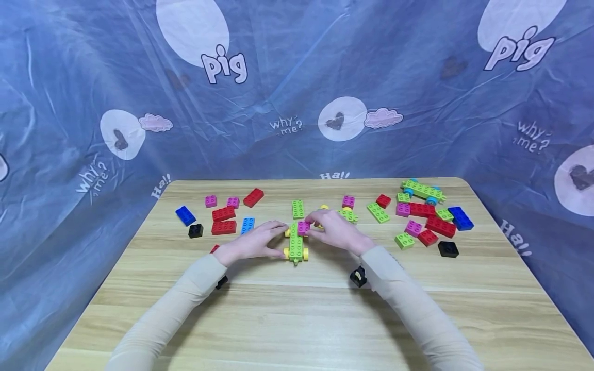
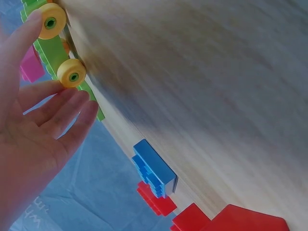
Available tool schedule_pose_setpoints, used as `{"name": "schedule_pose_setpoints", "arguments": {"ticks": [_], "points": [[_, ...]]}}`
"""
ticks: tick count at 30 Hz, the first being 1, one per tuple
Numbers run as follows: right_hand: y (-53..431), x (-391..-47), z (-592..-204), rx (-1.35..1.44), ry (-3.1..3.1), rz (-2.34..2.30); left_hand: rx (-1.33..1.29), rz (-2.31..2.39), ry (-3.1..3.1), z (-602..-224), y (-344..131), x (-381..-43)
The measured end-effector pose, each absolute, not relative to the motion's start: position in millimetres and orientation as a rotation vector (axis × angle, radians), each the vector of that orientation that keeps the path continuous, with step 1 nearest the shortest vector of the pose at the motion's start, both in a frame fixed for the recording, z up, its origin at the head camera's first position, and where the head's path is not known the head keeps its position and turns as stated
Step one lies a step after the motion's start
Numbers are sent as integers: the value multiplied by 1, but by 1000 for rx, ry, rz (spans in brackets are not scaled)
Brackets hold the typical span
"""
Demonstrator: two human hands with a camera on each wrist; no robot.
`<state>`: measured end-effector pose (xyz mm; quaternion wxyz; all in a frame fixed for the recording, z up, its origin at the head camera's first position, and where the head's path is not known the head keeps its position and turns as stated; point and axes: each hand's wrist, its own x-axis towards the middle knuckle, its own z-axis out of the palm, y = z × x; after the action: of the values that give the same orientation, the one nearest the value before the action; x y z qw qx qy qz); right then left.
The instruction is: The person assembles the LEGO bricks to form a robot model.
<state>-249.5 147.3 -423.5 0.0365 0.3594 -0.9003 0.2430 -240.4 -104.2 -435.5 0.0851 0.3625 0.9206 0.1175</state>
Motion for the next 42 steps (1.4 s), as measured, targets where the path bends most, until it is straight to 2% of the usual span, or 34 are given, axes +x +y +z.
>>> {"name": "schedule_pose_setpoints", "arguments": {"ticks": [42], "points": [[133, -253, -436, 1176, -2730, 798, 1111, 406, 2747, -442, -107, -244]]}}
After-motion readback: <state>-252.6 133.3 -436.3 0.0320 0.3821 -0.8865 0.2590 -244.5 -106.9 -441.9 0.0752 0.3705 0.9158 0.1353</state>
